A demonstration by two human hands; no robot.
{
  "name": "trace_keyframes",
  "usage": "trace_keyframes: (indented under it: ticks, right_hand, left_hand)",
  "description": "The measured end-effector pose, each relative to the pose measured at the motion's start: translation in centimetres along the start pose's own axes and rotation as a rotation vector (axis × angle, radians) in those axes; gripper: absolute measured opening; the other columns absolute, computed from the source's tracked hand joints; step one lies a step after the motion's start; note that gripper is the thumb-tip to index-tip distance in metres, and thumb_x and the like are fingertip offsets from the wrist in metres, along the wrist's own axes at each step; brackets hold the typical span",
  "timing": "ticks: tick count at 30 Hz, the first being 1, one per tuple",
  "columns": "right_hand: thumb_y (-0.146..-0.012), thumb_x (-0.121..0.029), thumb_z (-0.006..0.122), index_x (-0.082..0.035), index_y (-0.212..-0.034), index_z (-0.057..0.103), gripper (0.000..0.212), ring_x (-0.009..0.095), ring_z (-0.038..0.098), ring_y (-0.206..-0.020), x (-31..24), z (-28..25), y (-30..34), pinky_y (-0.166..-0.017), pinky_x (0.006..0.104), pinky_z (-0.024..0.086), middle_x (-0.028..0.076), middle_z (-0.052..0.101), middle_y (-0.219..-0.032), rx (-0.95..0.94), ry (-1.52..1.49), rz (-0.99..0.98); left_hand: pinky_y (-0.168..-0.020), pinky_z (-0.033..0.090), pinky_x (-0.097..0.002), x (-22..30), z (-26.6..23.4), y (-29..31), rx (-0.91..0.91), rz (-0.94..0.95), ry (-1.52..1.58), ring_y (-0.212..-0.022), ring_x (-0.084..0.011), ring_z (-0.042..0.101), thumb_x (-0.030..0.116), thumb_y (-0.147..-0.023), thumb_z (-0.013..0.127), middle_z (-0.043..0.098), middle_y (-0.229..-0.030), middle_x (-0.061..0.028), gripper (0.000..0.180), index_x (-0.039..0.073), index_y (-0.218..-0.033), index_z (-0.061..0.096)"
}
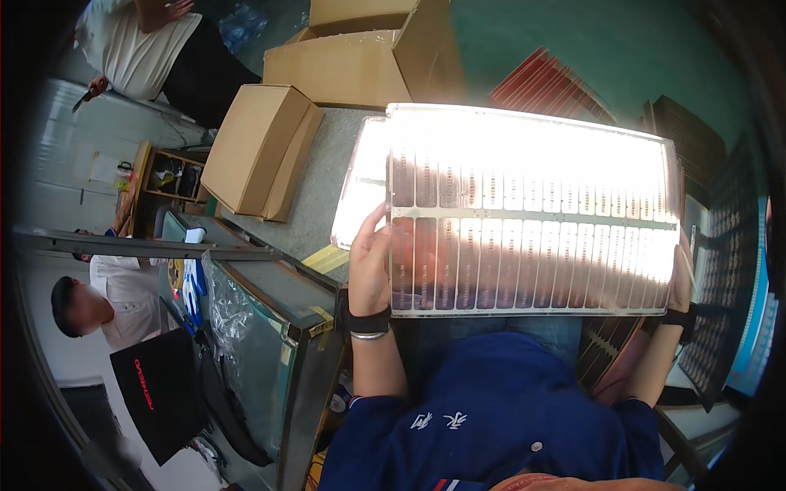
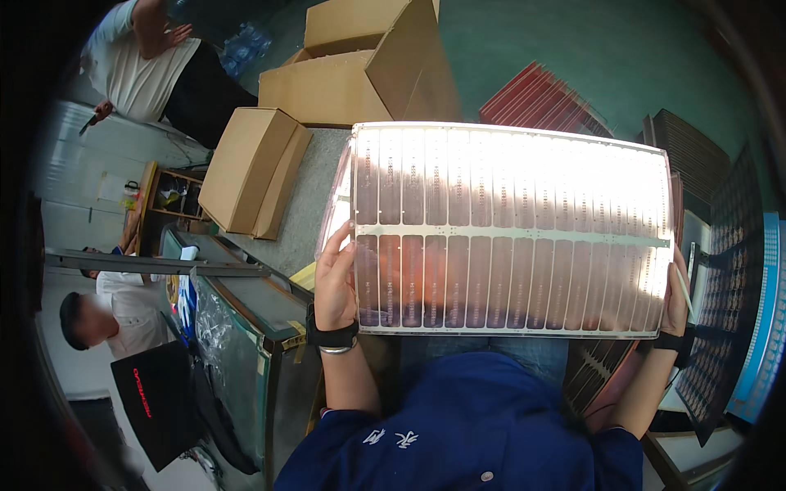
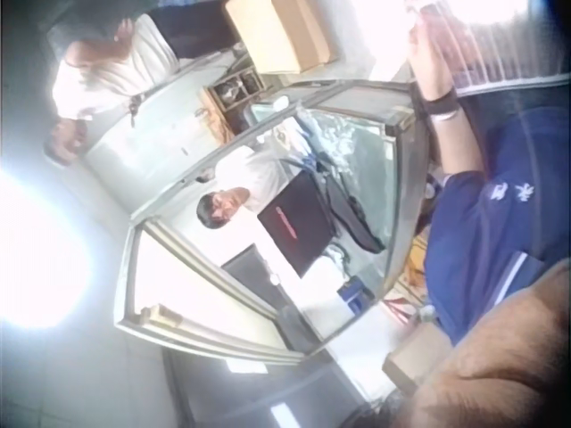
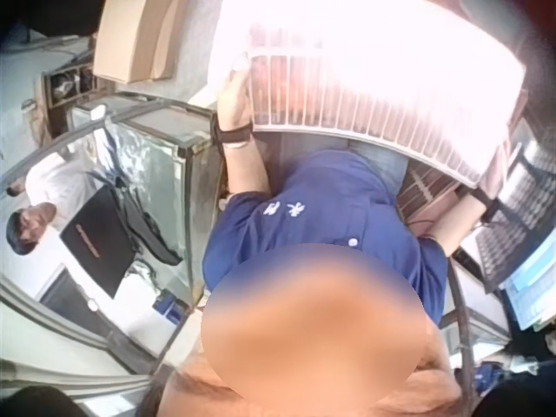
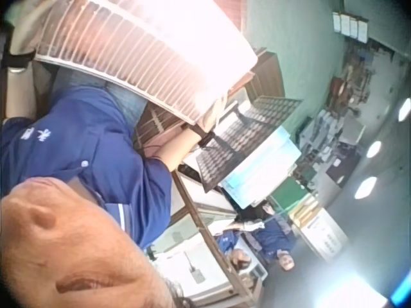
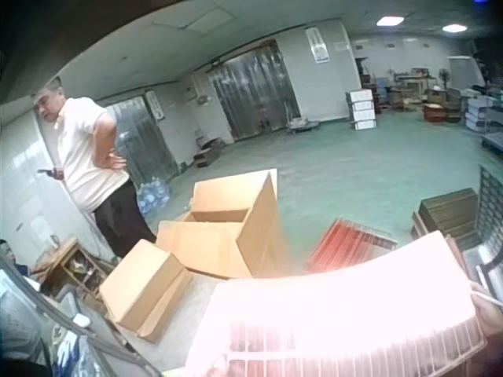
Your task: Inspecting and flipping flexible solar panels under an inspection light to check for defects.
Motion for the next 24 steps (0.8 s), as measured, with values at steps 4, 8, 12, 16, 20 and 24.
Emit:
trace_keyframes:
  ticks: [4, 8, 12, 16, 20, 24]
  right_hand:
    - [-0.093, -0.021, 0.041, -0.002, -0.133, 0.032, 0.045, 0.019, 0.045, -0.116, -0.7, -0.6, 0.5, -0.095, 0.0311, 0.04, 0.012, 0.041, -0.131, 0.12, 0.055, -0.014]
    - [-0.088, -0.035, 0.049, -0.004, -0.133, 0.032, 0.058, 0.022, 0.044, -0.116, -2.4, 0.2, 1.6, -0.097, 0.0342, 0.038, 0.012, 0.041, -0.131, 0.122, -0.041, -0.022]
    - [-0.085, -0.039, 0.052, 0.0, -0.131, 0.033, 0.064, 0.02, 0.045, -0.114, -4.8, -0.3, 1.1, -0.096, 0.0309, 0.036, 0.013, 0.044, -0.127, -0.031, 0.135, -0.084]
    - [-0.088, -0.028, 0.051, 0.001, -0.125, 0.039, 0.049, 0.019, 0.046, -0.112, -7.6, -1.0, 0.8, -0.097, 0.0303, 0.033, 0.012, 0.048, -0.12, 0.002, 0.199, -0.209]
    - [-0.091, -0.019, 0.047, -0.002, -0.123, 0.041, 0.037, 0.021, 0.045, -0.114, -7.9, -3.0, -1.2, -0.097, 0.0315, 0.034, 0.012, 0.047, -0.122, 0.146, 0.08, -0.301]
    - [-0.096, -0.022, 0.028, -0.004, -0.128, 0.037, 0.038, 0.02, 0.043, -0.116, -5.7, -1.3, -3.9, -0.103, 0.036, 0.032, 0.016, 0.04, -0.13, -0.168, -0.192, -0.261]
  left_hand:
    - [-0.09, 0.041, -0.0277, -0.6, -1.5, -0.9, 0.025, -0.029, 0.023, -0.104, -0.0159, 0.052, 0.007, -0.091, 0.043, 0.054, -0.114, -0.0117, 0.034, -0.004, -0.123, 0.042]
    - [-0.091, 0.04, -0.0284, -0.1, -1.3, -1.0, 0.023, -0.016, 0.076, -0.106, -0.0162, 0.051, 0.01, -0.093, 0.042, 0.054, -0.115, -0.0123, 0.032, -0.003, -0.122, 0.044]
    - [-0.089, 0.042, -0.0278, 0.0, -1.6, -1.3, 0.042, 0.072, 0.08, -0.103, -0.0154, 0.053, 0.011, -0.093, 0.044, 0.055, -0.112, -0.0123, 0.031, -0.003, -0.12, 0.045]
    - [-0.085, 0.043, -0.0265, 1.3, -1.5, -1.5, -0.004, 0.181, 0.145, -0.096, -0.0127, 0.055, 0.006, -0.089, 0.051, 0.059, -0.104, -0.0095, 0.025, -0.002, -0.113, 0.05]
    - [-0.08, 0.047, -0.0249, 2.6, -1.7, -1.1, 0.034, 0.342, 0.084, -0.09, -0.012, 0.058, 0.005, -0.088, 0.052, 0.061, -0.101, -0.0063, 0.016, 0.004, -0.104, 0.054]
    - [-0.097, 0.035, -0.0393, 2.8, -0.5, -1.5, -0.225, 0.461, 0.177, -0.113, -0.0229, 0.046, 0.002, -0.082, 0.059, 0.048, -0.123, -0.0148, 0.014, 0.006, -0.096, 0.058]
Point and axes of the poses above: each hand's wrist, its own y-axis away from the middle knuckle, its own z-axis out of the palm, x = y × z, the point moved 7 cm from there along -y, towards the middle knuckle
